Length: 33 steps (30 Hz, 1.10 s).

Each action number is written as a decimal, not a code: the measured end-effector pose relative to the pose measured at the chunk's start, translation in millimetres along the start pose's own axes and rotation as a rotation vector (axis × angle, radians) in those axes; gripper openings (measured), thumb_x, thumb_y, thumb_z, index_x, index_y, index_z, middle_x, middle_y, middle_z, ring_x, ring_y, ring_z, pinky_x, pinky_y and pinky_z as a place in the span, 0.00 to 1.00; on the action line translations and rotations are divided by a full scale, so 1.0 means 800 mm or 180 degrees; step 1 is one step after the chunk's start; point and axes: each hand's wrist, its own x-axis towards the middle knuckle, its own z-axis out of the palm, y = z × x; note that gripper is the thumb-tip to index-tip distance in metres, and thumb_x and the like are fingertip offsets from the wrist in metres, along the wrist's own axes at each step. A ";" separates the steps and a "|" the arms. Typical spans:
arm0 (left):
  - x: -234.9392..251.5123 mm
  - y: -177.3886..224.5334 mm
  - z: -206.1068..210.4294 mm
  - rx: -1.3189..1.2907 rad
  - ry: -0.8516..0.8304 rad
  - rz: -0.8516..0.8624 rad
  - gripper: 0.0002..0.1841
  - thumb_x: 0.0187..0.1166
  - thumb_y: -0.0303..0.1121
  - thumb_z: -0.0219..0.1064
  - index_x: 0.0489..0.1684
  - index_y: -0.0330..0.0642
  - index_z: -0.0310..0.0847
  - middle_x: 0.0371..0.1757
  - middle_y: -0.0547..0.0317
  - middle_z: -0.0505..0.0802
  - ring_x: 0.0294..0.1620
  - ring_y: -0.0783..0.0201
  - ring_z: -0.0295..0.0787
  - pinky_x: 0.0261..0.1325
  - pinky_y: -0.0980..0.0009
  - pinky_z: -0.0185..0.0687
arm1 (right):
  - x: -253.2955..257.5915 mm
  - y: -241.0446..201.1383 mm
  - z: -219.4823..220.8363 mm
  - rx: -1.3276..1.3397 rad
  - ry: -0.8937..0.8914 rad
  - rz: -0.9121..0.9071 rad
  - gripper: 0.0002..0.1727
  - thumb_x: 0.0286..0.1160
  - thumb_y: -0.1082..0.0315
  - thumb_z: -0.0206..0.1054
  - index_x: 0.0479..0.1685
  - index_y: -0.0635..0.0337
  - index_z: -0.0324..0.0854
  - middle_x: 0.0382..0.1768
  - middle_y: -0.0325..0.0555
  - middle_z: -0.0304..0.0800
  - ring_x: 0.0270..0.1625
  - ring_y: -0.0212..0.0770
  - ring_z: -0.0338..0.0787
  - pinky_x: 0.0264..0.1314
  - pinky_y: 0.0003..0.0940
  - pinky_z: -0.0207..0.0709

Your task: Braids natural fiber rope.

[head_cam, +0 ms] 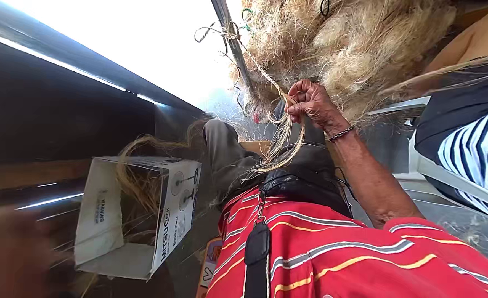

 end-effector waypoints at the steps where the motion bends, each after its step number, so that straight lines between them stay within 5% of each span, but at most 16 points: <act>1: 0.030 -0.026 0.040 -0.0325 -0.0256 0.0462 0.06 0.87 0.28 0.56 0.48 0.35 0.77 0.36 0.67 0.91 0.33 0.75 0.87 0.41 0.77 0.87 | 0.000 -0.001 0.002 0.0013 -0.0002 0.0040 0.22 0.61 0.87 0.70 0.55 0.62 0.73 0.30 0.48 0.91 0.19 0.37 0.87 0.20 0.29 0.84; 3: 0.047 -0.025 0.129 -0.0729 -0.0728 0.0776 0.06 0.88 0.32 0.56 0.48 0.46 0.79 0.36 0.75 0.90 0.29 0.79 0.84 0.35 0.78 0.85 | 0.000 -0.003 0.007 0.0037 0.0001 0.0149 0.23 0.60 0.87 0.70 0.56 0.64 0.74 0.30 0.49 0.90 0.19 0.37 0.86 0.19 0.29 0.82; 5: 0.042 -0.003 0.205 -0.0922 -0.1187 0.0781 0.10 0.88 0.34 0.56 0.48 0.43 0.83 0.39 0.69 0.91 0.27 0.76 0.83 0.33 0.74 0.85 | 0.000 -0.005 0.012 0.0058 -0.0012 0.0257 0.22 0.60 0.87 0.71 0.55 0.64 0.75 0.31 0.49 0.90 0.17 0.35 0.83 0.15 0.26 0.77; 11: -0.004 0.068 0.359 -0.1629 -0.2415 0.0739 0.15 0.90 0.35 0.53 0.49 0.36 0.85 0.51 0.53 0.96 0.49 0.60 0.94 0.57 0.58 0.90 | 0.001 -0.001 0.036 -0.0158 -0.0024 0.0266 0.20 0.59 0.85 0.74 0.51 0.64 0.78 0.32 0.46 0.94 0.14 0.28 0.77 0.10 0.21 0.67; 13: -0.020 0.082 0.389 -0.1785 -0.2590 0.0687 0.15 0.89 0.33 0.52 0.47 0.34 0.84 0.47 0.53 0.95 0.46 0.62 0.93 0.56 0.59 0.89 | 0.003 0.004 0.041 -0.0252 -0.0061 0.0183 0.20 0.57 0.85 0.75 0.49 0.63 0.79 0.32 0.44 0.94 0.13 0.27 0.75 0.09 0.20 0.63; 18: -0.047 0.080 0.400 -0.2061 -0.2803 0.0502 0.12 0.91 0.41 0.55 0.37 0.49 0.79 0.24 0.65 0.83 0.18 0.74 0.74 0.22 0.77 0.72 | 0.005 0.013 0.049 -0.0369 -0.0119 0.0053 0.20 0.55 0.86 0.77 0.47 0.62 0.80 0.30 0.42 0.94 0.16 0.25 0.78 0.12 0.18 0.63; 25: -0.049 0.083 0.398 -0.2365 -0.2794 0.0040 0.12 0.91 0.38 0.52 0.40 0.48 0.79 0.32 0.62 0.90 0.21 0.73 0.81 0.23 0.78 0.78 | 0.007 0.019 0.048 -0.0409 -0.0176 -0.0039 0.19 0.55 0.85 0.77 0.47 0.63 0.81 0.30 0.42 0.93 0.21 0.26 0.82 0.16 0.18 0.67; 31: -0.046 0.090 0.400 -0.2557 -0.2881 -0.0369 0.12 0.91 0.35 0.50 0.45 0.43 0.80 0.41 0.53 0.95 0.40 0.63 0.95 0.41 0.69 0.90 | 0.008 0.025 0.050 -0.0453 -0.0129 -0.0128 0.18 0.55 0.84 0.77 0.46 0.63 0.83 0.32 0.41 0.93 0.24 0.26 0.83 0.19 0.19 0.70; 33: -0.045 0.087 0.401 -0.2470 -0.2805 -0.0232 0.12 0.91 0.37 0.52 0.43 0.45 0.80 0.40 0.56 0.95 0.37 0.65 0.94 0.39 0.70 0.89 | 0.007 0.024 0.051 -0.0449 -0.0152 -0.0160 0.18 0.56 0.84 0.76 0.47 0.63 0.84 0.34 0.41 0.93 0.26 0.26 0.84 0.21 0.19 0.72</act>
